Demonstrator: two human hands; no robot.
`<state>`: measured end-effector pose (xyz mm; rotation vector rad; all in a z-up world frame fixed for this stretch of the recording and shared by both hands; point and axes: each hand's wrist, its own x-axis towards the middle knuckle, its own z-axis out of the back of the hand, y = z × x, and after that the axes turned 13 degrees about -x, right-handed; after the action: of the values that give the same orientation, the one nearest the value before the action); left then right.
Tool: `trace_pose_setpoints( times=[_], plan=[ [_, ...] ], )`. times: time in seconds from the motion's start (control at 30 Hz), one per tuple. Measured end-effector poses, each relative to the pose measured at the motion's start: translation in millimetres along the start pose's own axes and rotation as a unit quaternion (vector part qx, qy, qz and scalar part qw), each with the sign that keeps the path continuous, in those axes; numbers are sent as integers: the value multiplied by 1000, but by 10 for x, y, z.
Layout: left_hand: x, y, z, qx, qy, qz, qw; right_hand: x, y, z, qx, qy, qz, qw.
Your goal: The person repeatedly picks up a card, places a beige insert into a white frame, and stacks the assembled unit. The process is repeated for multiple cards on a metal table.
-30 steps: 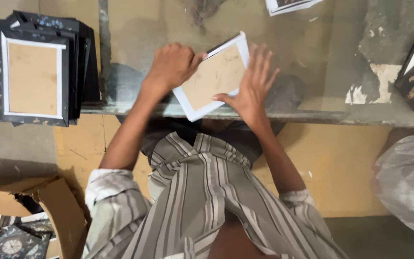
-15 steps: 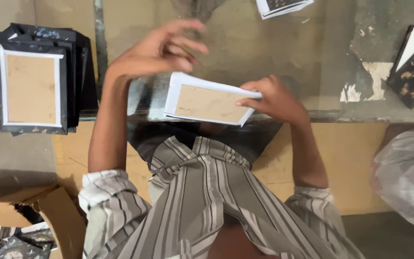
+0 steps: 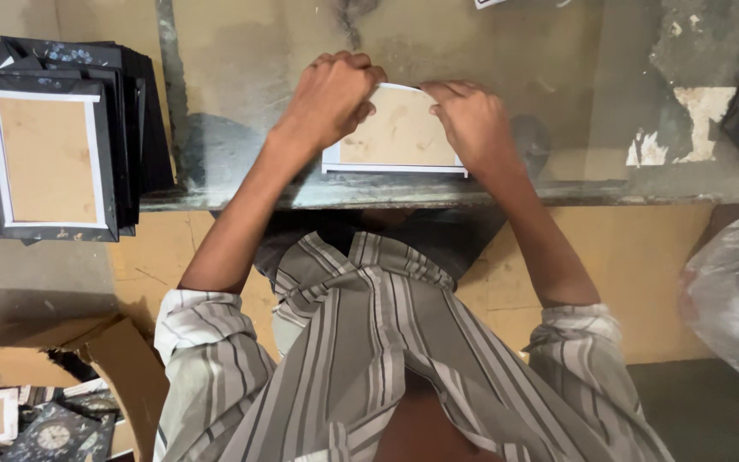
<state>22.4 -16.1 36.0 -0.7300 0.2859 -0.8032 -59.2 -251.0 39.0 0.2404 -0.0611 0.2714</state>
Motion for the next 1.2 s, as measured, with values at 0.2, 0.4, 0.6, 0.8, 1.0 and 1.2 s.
trace_pose_setpoints(
  times=[0.2,0.4,0.6,0.8,1.0,1.2],
  plan=[
    [-165,67,-283,37,-82,-48,995,-140,-127,-288,-28,-51,26,998],
    [-374,69,-555,122,-121,-74,982,-188,-68,-323,8,27,-81,996],
    [-372,196,-723,64,-94,-45,993,-95,115,-401,-108,-91,148,979],
    [-337,1,-567,49,-48,20,997,-212,227,-442,-61,4,77,995],
    [-246,-195,-359,51,24,55,997,-232,185,-406,-77,44,53,995],
    [-698,117,-379,120,-56,5,991,-634,-125,-342,-265,-5,-38,963]
  ],
)
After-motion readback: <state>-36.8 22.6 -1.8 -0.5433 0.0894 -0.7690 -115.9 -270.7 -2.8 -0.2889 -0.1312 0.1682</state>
